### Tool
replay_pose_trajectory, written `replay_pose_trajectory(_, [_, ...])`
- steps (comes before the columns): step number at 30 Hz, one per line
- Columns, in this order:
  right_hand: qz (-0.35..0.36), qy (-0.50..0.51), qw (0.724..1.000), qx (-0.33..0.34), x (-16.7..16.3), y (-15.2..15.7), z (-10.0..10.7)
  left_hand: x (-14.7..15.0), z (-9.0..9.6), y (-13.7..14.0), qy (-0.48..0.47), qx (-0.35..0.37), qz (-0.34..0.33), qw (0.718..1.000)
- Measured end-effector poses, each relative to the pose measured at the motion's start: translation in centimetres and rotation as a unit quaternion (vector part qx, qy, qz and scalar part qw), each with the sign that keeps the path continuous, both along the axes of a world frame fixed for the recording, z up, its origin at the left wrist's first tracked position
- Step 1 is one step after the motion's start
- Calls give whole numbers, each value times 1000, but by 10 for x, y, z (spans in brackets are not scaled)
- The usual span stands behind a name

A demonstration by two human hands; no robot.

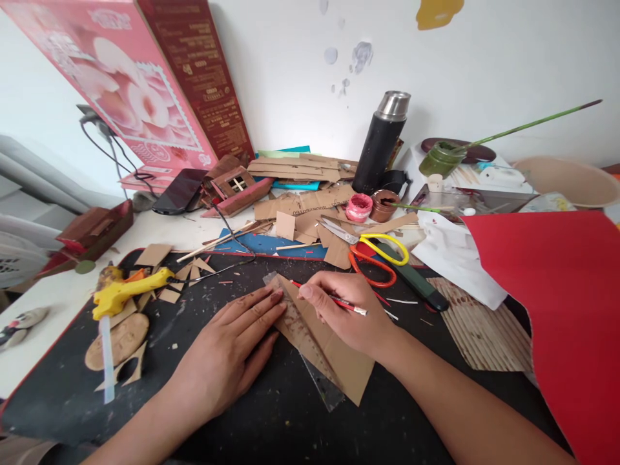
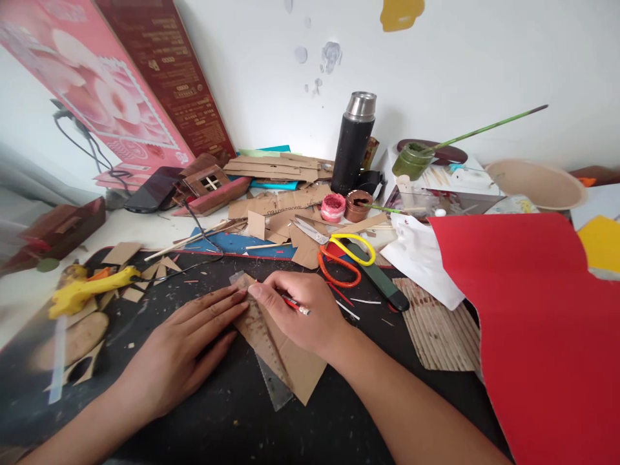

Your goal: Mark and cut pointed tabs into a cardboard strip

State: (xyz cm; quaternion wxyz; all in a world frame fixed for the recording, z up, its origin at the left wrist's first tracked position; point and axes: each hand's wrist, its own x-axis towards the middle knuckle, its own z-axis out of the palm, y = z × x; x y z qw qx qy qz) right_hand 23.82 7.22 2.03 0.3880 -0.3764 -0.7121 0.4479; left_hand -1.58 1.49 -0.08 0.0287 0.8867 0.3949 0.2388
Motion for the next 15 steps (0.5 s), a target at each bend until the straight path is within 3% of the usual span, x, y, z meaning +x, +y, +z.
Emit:
replay_pose_trajectory(5, [39,0,999,16,1,1,0,-1,-2,0,-1,-7,2,1000])
replay_pose_trajectory(15, [46,-28,998,18,-2,4,-3,1,-2,1,5,-2,4,1000])
